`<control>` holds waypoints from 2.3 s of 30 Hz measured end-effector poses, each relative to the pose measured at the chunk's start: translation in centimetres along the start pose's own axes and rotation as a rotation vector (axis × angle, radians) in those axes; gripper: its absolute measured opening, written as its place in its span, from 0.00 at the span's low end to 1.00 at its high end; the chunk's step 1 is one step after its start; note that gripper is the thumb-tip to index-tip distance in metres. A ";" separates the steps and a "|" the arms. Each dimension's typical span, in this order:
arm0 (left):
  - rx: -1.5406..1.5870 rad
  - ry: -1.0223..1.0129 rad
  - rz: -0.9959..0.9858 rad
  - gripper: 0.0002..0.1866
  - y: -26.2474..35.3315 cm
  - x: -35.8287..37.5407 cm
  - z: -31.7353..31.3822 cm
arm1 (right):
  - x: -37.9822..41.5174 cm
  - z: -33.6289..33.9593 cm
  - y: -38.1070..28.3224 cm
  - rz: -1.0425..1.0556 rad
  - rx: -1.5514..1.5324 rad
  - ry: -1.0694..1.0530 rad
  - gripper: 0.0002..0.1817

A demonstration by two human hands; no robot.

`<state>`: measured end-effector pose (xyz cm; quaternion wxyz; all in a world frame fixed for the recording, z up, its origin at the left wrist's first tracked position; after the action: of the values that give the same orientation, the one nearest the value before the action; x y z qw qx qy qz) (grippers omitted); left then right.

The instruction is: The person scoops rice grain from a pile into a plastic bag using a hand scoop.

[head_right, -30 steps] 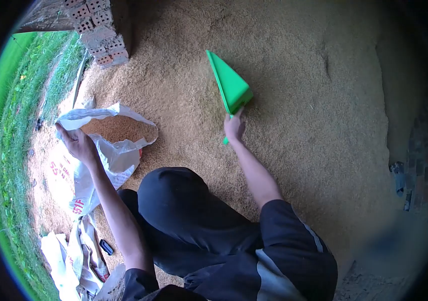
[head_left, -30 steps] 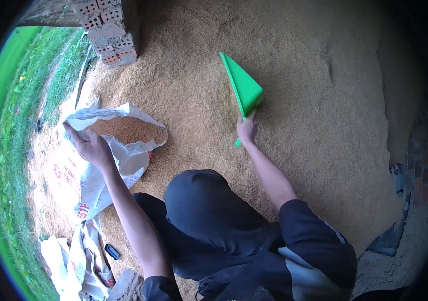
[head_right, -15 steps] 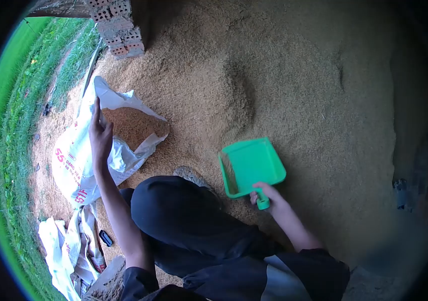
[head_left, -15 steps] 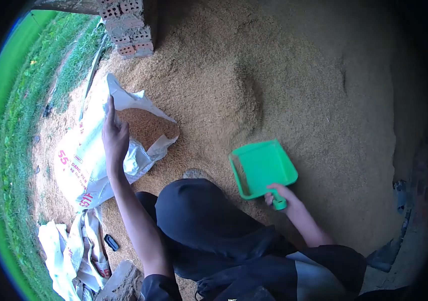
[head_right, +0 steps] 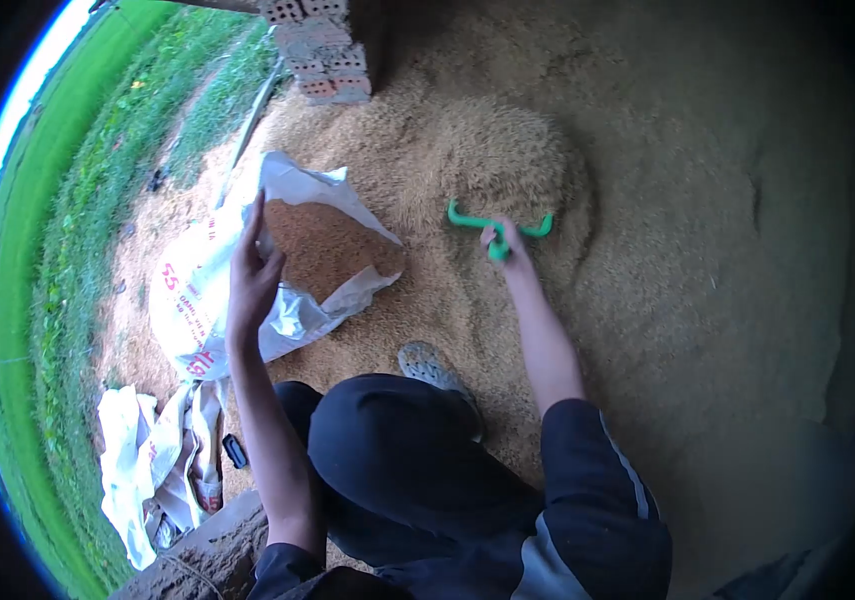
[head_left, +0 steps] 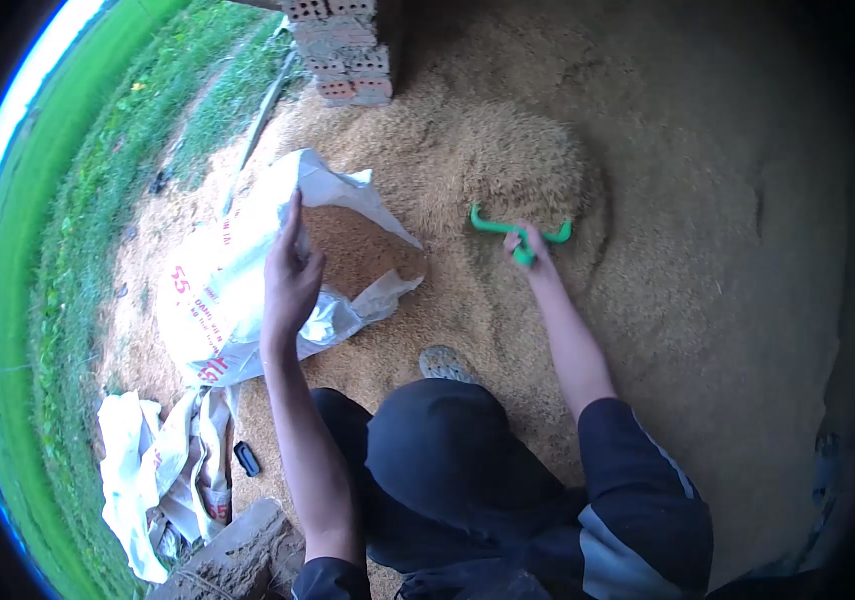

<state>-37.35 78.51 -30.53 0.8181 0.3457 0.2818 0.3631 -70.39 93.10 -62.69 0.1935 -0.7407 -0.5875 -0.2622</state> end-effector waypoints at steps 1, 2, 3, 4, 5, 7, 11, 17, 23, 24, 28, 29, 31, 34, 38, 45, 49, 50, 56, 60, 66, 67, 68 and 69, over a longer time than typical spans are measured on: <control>-0.032 -0.002 0.004 0.39 0.0 0.1 0.0 | -2.8 -0.8 -1.4 -0.017 -0.012 -0.066 0.09; -0.059 -0.008 0.010 0.39 0.0 0.3 -0.1 | -3.0 -2.1 -1.4 0.011 -0.068 0.017 0.11; -0.080 0.000 -0.006 0.40 0.2 0.4 0.0 | -3.4 -3.1 -1.6 0.047 0.010 -0.015 0.11; -0.089 0.008 0.001 0.40 0.2 0.5 0.2 | -3.5 -4.0 -1.9 0.086 0.088 -0.050 0.11; -0.033 -0.037 0.030 0.40 -0.1 0.4 -0.2 | -3.2 -4.2 -1.8 0.077 0.094 -0.054 0.11; 0.059 -0.077 0.049 0.42 -0.5 0.3 -0.7 | -1.5 -4.3 -1.1 0.080 0.122 -0.104 0.11; 0.011 -0.036 0.025 0.40 -1.0 -0.2 -0.8 | 5.2 -2.8 2.0 -0.003 0.262 -0.001 0.13; 0.046 -0.040 -0.031 0.41 -1.4 -0.8 -1.3 | 14.4 -2.7 8.9 -0.269 0.459 0.111 0.11; 0.287 -0.126 0.085 0.41 -1.1 -0.3 -1.4 | 14.4 -8.2 19.2 -0.300 0.834 0.071 0.06; 0.289 -0.125 0.079 0.41 -1.5 -0.3 -1.6 | 14.4 -10.3 20.9 -0.213 1.060 0.027 0.08; 0.247 0.061 -0.026 0.40 -1.2 -0.3 0.4 | 9.5 -12.6 24.5 0.115 1.907 -0.117 0.17; 0.394 0.105 0.071 0.40 -1.8 -0.2 1.0 | 9.9 -15.8 23.9 0.697 2.153 -0.263 0.21; 0.354 0.257 0.067 0.39 -2.1 0.1 3.2 | 10.4 -17.5 23.6 0.945 2.429 -0.297 0.35; 0.381 0.331 0.055 0.39 -2.6 0.3 4.6 | 11.5 -16.7 19.6 0.949 2.501 -0.224 0.35; 0.307 0.282 0.021 0.39 -2.8 -0.3 3.4 | 18.0 -12.4 12.8 1.291 2.213 -0.251 0.28; 0.236 0.216 0.004 0.38 -2.4 -1.3 1.7 | 26.6 7.9 7.3 0.257 0.757 0.388 0.08; 0.245 0.207 0.006 0.40 -2.5 -1.5 1.0 | 28.3 12.2 10.6 -0.181 0.175 0.497 0.08; 0.238 0.209 -0.007 0.40 -2.4 -1.5 1.0 | 27.5 12.4 11.0 -0.186 0.167 0.501 0.08; 0.212 0.185 0.004 0.39 -2.4 -1.9 0.2 | 11.3 9.2 14.8 -0.266 0.096 0.226 0.14; 0.187 0.204 -0.003 0.41 -2.4 -1.5 0.7 | 0.6 2.5 12.4 -0.103 0.137 0.023 0.16; 0.147 0.215 0.017 0.42 -2.1 -0.8 1.6 | -12.6 -8.3 8.7 -0.143 0.009 -0.095 0.09; 0.093 0.187 0.018 0.41 -2.0 -0.7 1.7 | -13.6 -9.7 8.0 -0.087 0.035 -0.145 0.09; 0.139 0.146 0.034 0.41 -2.1 -0.6 1.5 | -14.2 -10.7 7.6 -0.032 0.056 -0.196 0.09; 0.121 0.117 0.040 0.41 -2.1 -0.5 1.3 | -13.1 -12.0 7.6 0.009 0.055 -0.141 0.08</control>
<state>-35.88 76.61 -31.24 0.7705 0.3783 0.3435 0.3810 -67.22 74.11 -61.13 0.1733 -0.7542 -0.6035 -0.1922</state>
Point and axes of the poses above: each hand's wrist, its own x-axis away from the middle knuckle, its own z-axis out of the back of the hand, y = z × x, the point moved 9 cm from there along -x, towards the middle knuckle, and after that the axes turned 10 degrees about -x, right-handed, at the moved point
